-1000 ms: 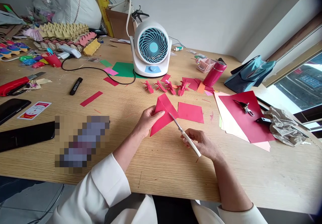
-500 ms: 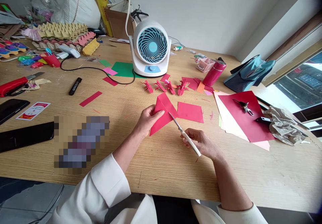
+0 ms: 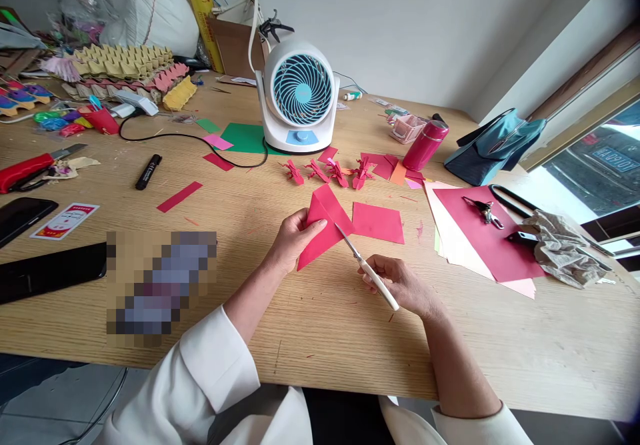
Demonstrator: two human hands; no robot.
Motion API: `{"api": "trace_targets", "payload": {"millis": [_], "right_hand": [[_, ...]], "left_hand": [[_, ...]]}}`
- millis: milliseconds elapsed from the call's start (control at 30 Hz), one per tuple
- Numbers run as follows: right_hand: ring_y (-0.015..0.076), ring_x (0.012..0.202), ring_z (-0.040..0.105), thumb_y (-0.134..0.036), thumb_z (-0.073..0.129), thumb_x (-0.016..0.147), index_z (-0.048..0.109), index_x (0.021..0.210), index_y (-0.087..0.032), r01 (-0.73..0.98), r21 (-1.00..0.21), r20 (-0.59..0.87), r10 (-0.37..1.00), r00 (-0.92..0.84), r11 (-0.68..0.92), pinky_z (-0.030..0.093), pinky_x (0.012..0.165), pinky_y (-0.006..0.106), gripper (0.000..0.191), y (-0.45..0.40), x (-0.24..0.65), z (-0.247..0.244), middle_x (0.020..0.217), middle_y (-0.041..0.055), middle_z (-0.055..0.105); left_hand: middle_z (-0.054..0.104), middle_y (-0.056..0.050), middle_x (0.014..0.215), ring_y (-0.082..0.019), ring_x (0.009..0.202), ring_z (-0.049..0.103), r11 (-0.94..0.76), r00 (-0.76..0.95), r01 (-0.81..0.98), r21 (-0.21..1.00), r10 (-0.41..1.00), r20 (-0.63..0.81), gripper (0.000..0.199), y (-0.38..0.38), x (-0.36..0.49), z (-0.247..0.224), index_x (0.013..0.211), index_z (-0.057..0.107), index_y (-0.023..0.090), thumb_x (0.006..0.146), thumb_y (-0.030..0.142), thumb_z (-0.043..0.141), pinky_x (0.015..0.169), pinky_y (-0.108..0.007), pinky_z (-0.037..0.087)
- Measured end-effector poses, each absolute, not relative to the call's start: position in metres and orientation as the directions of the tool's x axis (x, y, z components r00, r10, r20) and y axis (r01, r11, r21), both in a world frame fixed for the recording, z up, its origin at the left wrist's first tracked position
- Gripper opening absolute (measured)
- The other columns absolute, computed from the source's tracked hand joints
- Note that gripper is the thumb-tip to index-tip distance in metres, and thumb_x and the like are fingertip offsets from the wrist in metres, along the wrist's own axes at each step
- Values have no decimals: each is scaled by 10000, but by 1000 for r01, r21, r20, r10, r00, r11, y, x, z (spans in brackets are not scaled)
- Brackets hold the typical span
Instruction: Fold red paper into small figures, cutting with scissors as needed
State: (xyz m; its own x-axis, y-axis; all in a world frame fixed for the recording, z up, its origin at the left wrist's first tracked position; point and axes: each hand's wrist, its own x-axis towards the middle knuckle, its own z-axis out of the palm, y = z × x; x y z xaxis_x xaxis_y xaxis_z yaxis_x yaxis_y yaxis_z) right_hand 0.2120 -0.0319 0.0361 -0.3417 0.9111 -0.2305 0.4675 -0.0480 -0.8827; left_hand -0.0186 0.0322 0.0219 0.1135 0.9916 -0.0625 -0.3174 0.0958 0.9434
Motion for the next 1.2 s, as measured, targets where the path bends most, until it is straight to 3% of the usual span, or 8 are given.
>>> {"api": "trace_targets", "payload": {"millis": [400,800,1200], "right_hand": [[150,693,562,-457,639,845,680,881,-163,426,-904,-204,915,-348,-39,472,633,275,299,-31,214,31,841,53,662],[124,622,501,-433,624,860,656,825,-166,443,-896,-170,934,-314,-14,407,579,256,271,-32,212,34,674,0,574],[132,667,514,-395,648,845,659,823,-173,451,-892,-173,936,-307,-17,406,614,256,223,-30,212,32,740,11,626]], "left_hand": [[676,7,798,-129,696,597,107,122,-342,934,990,-69,374,31,-18,26,922,667,156,667,386,815,666,-234,461],[690,-3,798,-140,695,617,125,120,-350,929,989,-88,387,33,-19,22,918,664,154,656,389,823,671,-251,475],[683,-8,806,-135,677,610,155,175,-337,929,980,-100,413,33,-19,18,945,658,151,662,402,822,642,-244,462]]}}
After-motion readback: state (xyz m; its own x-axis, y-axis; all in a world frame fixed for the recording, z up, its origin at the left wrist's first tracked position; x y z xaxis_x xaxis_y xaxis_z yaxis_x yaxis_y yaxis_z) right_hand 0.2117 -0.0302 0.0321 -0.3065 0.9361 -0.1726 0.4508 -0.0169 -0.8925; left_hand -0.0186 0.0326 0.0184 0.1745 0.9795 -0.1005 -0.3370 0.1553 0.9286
